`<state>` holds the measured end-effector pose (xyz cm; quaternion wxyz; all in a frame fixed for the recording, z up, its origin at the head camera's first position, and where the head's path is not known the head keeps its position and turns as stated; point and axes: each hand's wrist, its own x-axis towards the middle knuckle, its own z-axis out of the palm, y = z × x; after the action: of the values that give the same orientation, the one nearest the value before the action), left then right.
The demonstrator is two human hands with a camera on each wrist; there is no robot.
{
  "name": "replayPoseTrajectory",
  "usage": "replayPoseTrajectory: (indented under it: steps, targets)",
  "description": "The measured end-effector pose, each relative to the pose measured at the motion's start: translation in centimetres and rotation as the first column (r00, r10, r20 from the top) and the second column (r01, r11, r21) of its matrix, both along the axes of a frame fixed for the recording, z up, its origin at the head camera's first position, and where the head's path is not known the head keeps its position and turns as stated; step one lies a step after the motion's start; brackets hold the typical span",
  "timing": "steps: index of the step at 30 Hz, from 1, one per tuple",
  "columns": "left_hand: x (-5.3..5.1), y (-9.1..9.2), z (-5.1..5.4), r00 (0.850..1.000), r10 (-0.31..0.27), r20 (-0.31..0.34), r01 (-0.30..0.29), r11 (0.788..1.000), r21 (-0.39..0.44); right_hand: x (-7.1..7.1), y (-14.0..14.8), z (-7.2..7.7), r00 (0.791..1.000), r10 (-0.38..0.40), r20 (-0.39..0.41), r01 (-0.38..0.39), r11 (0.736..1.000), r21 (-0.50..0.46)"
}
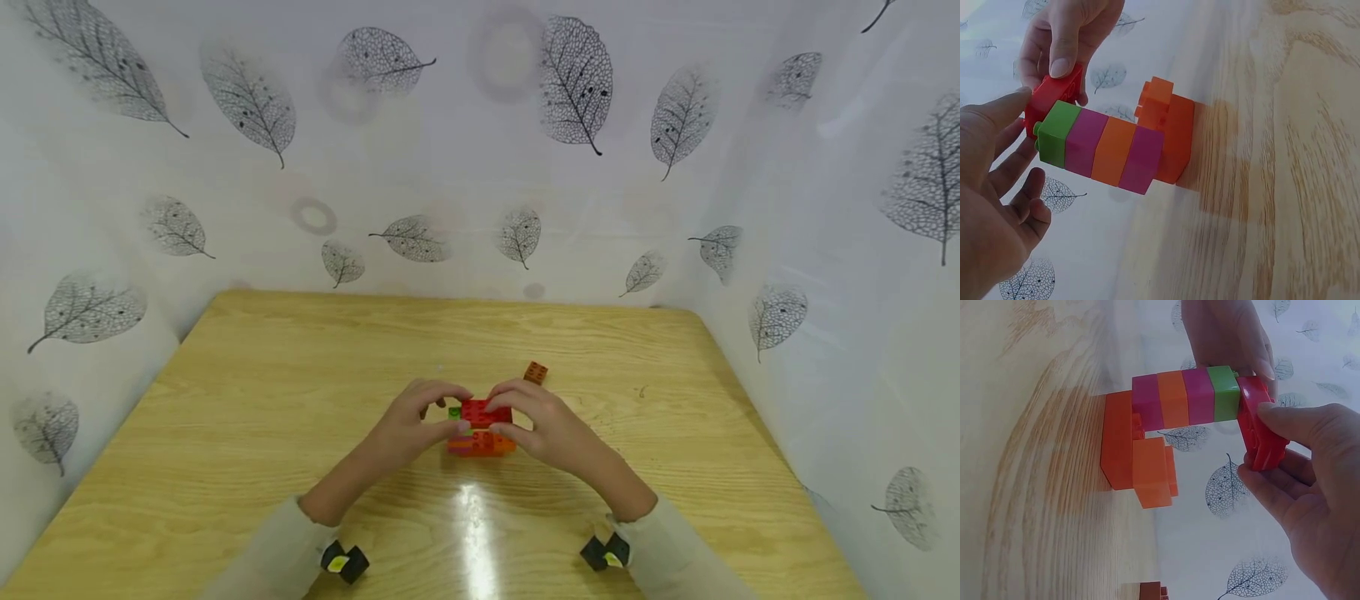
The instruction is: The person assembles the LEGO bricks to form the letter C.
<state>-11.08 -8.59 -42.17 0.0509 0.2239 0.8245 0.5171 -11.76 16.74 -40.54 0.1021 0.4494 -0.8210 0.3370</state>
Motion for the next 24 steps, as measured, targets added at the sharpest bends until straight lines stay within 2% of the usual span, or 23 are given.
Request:
replayPoseTrajectory:
  steps: [5,13,20,24]
  targets:
    - [-0.16,0.15,-0.22,1.000,-0.001,0.002,0.001,1.000,0.024,0.00,0.01,-0.11,1.000,-0.003,0.013,0.003,1.000,0.001]
    - [-0.27,0.23,-0.64,0.998,-0.010,-0.067,0.015,0.997,0.070,0.05,0.05,0.11,0.999,-0.007,0.041,0.006,1.000,0.010]
    - [-0.13,0.35,-0.52,0.999,0.002,-0.040,0.001,0.998,0.060,0.10,0.16,0.25,0.998,-0.006,0.058,0.006,1.000,0.004]
    - [-0.10,0.34,-0.54,0.999,0.010,-0.032,-0.008,0.999,0.054,-0.22,0.89,0.41,0.987,-0.011,0.162,0.012,1.000,-0.004]
